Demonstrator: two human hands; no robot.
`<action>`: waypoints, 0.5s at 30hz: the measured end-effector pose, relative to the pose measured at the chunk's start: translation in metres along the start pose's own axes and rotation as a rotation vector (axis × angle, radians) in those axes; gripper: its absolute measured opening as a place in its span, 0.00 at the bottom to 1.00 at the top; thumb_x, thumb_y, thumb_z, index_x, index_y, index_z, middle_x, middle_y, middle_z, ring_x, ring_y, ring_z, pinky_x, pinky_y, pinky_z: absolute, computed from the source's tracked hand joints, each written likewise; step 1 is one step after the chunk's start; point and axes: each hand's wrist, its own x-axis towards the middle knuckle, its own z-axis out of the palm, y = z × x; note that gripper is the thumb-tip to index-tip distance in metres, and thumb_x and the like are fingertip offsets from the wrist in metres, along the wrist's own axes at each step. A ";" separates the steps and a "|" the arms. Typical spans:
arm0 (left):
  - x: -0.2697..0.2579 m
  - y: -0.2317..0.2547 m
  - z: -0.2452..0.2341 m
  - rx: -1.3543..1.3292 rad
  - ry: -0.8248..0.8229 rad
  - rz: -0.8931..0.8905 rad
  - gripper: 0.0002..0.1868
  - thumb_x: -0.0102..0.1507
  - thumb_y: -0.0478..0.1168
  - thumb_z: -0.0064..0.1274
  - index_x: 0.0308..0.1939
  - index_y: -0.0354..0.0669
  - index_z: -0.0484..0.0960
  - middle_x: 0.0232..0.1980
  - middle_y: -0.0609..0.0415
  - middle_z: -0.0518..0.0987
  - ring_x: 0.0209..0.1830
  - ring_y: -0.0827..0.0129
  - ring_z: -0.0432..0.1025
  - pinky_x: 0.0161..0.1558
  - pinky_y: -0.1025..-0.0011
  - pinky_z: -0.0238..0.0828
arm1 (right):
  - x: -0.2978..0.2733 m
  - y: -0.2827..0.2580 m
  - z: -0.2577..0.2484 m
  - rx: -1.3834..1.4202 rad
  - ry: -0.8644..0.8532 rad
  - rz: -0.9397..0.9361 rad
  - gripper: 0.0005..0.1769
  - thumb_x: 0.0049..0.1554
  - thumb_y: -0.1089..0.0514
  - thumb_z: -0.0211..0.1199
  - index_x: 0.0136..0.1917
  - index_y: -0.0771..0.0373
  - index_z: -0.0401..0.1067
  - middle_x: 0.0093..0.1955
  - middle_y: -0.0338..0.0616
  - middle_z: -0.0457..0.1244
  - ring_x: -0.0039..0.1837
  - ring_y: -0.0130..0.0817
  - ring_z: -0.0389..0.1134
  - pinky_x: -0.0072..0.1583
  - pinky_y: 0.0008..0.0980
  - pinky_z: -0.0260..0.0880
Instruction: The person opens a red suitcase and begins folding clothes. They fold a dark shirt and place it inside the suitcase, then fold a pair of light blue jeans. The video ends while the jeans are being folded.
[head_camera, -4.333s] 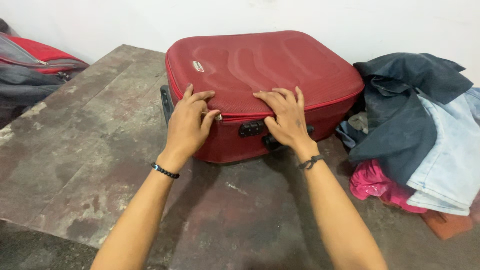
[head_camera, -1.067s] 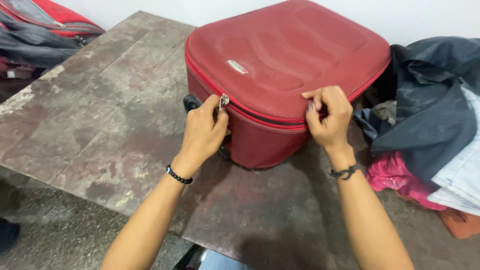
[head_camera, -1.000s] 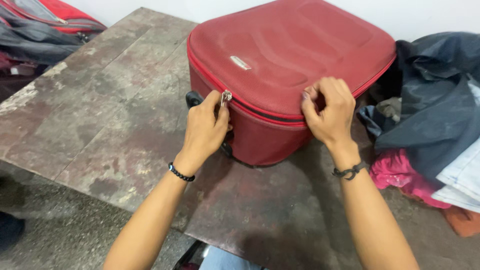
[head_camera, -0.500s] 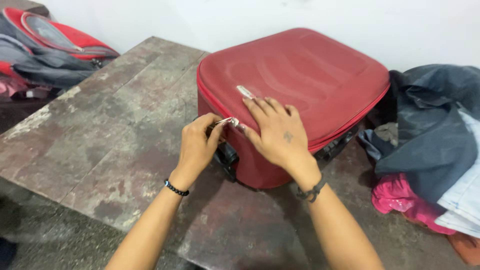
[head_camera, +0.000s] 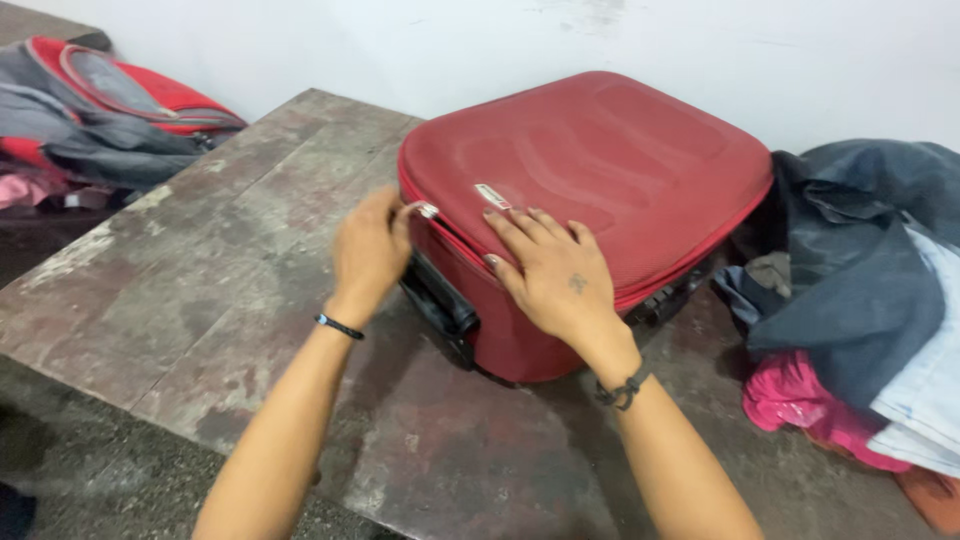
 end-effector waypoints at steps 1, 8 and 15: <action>0.006 -0.006 0.002 -0.002 -0.029 -0.027 0.09 0.67 0.42 0.56 0.39 0.40 0.77 0.37 0.42 0.80 0.37 0.42 0.74 0.36 0.50 0.68 | -0.001 0.001 0.001 0.000 0.007 0.008 0.30 0.62 0.42 0.53 0.75 0.51 0.64 0.73 0.45 0.61 0.75 0.45 0.58 0.69 0.55 0.55; 0.023 -0.031 0.001 -0.057 -0.115 -0.081 0.11 0.67 0.41 0.59 0.36 0.38 0.78 0.30 0.43 0.81 0.30 0.50 0.78 0.32 0.56 0.71 | -0.003 0.004 0.007 0.036 0.029 -0.001 0.29 0.62 0.41 0.55 0.73 0.51 0.67 0.71 0.45 0.63 0.75 0.45 0.59 0.69 0.57 0.55; 0.034 -0.015 -0.017 -0.464 -0.480 -0.375 0.12 0.66 0.40 0.58 0.39 0.33 0.77 0.29 0.48 0.82 0.26 0.65 0.82 0.23 0.70 0.81 | 0.018 0.002 0.002 0.093 -0.209 0.089 0.30 0.60 0.40 0.61 0.70 0.54 0.69 0.60 0.51 0.68 0.66 0.48 0.67 0.64 0.52 0.66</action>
